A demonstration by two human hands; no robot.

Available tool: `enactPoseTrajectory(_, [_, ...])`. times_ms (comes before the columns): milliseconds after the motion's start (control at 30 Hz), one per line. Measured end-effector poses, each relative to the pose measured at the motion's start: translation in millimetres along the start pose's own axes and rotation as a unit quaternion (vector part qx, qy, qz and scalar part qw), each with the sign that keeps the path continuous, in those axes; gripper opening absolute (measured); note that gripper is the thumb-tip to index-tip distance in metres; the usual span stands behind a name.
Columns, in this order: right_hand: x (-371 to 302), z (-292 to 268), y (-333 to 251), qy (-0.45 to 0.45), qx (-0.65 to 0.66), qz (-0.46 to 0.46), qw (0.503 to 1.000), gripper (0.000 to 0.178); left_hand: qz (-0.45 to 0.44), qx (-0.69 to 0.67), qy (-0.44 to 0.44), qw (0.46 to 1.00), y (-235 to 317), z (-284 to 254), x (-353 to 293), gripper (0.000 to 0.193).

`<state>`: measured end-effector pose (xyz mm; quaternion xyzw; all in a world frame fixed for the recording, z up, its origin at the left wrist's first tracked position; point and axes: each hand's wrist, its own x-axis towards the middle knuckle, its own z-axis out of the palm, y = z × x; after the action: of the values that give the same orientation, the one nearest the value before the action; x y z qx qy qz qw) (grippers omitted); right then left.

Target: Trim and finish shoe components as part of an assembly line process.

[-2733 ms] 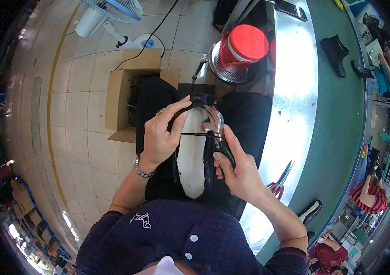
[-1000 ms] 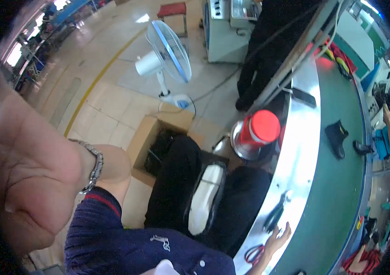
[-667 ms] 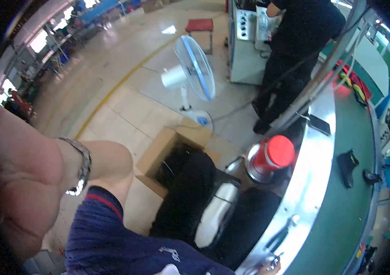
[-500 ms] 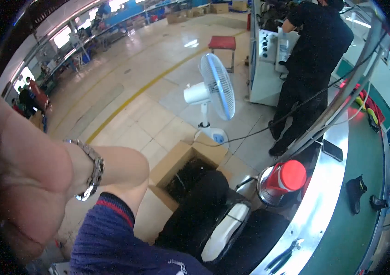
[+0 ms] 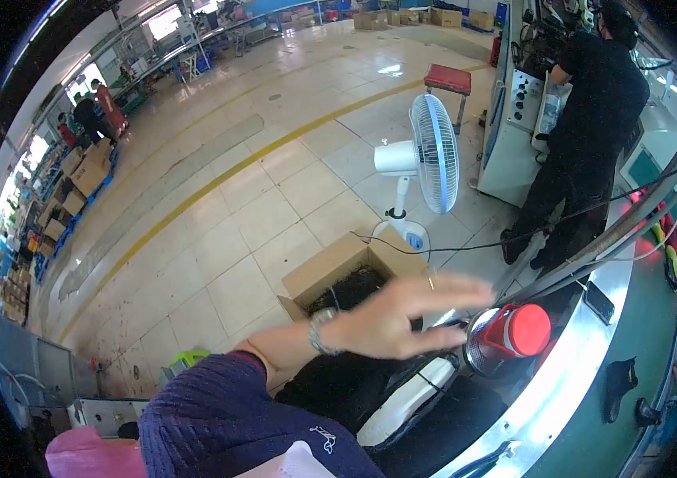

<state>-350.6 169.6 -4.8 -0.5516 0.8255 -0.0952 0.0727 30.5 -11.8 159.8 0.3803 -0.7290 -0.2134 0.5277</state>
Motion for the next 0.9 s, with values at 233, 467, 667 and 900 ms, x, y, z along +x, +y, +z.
enactPoseTrajectory(233, [4.3,12.5,2.9,0.011,0.022,-0.038,0.999,0.043,-0.074,0.079,-0.174,0.979,-55.3,130.3,-89.0,0.038])
enactPoseTrajectory(467, [11.8,31.8,15.0,0.014,0.032,-0.098,0.995,0.044,-0.042,0.136,-0.073,0.987,-65.7,141.5,-104.9,0.023])
enactPoseTrajectory(667, [45.9,70.5,42.0,0.186,-0.161,-0.452,0.858,0.045,-0.069,0.145,0.050,0.986,-65.1,138.8,-130.5,0.022])
enactPoseTrajectory(900, [74.5,89.8,51.6,0.472,-0.335,-0.643,0.501,0.047,-0.101,0.077,0.103,0.987,-57.9,139.1,-136.4,0.022])
